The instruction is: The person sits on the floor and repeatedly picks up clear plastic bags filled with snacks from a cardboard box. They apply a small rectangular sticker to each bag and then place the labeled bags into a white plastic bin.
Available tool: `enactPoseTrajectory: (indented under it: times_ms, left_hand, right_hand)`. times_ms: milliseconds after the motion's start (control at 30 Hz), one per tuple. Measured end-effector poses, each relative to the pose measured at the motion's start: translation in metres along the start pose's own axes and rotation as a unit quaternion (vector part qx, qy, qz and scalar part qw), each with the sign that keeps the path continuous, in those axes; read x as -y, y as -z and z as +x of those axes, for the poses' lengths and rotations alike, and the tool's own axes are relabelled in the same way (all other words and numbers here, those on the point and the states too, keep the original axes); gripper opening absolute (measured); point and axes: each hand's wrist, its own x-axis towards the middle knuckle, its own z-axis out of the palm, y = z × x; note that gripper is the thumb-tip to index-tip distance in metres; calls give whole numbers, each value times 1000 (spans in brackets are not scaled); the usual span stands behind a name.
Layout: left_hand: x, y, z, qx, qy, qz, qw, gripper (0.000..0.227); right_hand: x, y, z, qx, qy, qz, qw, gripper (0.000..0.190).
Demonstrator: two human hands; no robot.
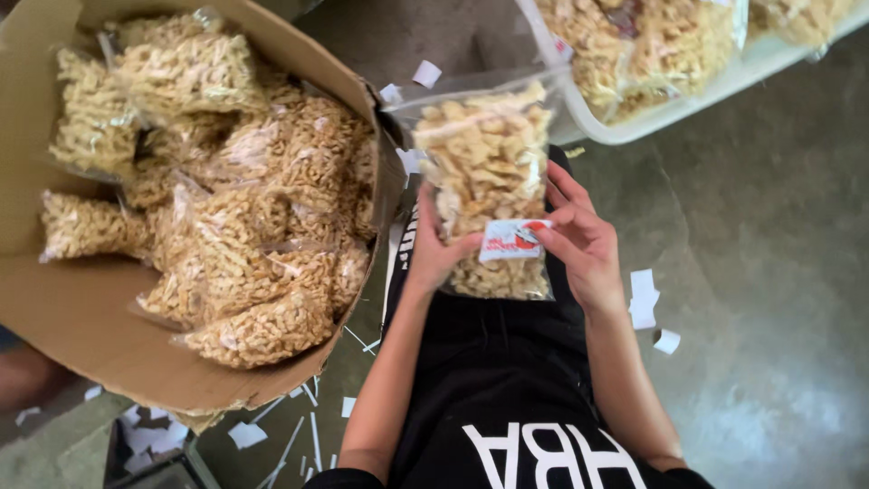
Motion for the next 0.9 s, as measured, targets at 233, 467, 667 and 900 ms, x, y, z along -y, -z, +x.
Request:
enactPoseTrajectory:
  times_ms: [233,467,667,900]
  left_hand:
    - [-24,-27,-3,82,-7,-96,992,117]
    - [-51,-30,-2,97,-45,-57,993,115]
    - [-60,-34,-5,66,36,-42,996,88]
    - [-47,-34,7,105,174,-71,977,64]
  right_hand:
    - [-13,12,-13,-62,-42,-7,997,4]
    - [-22,19,-13,-57,-57,-49,996,7]
    - [-35,18,-14,-136,-83,-217,963,19]
    - [-84,62,-18,-114,-190,8,975,67]
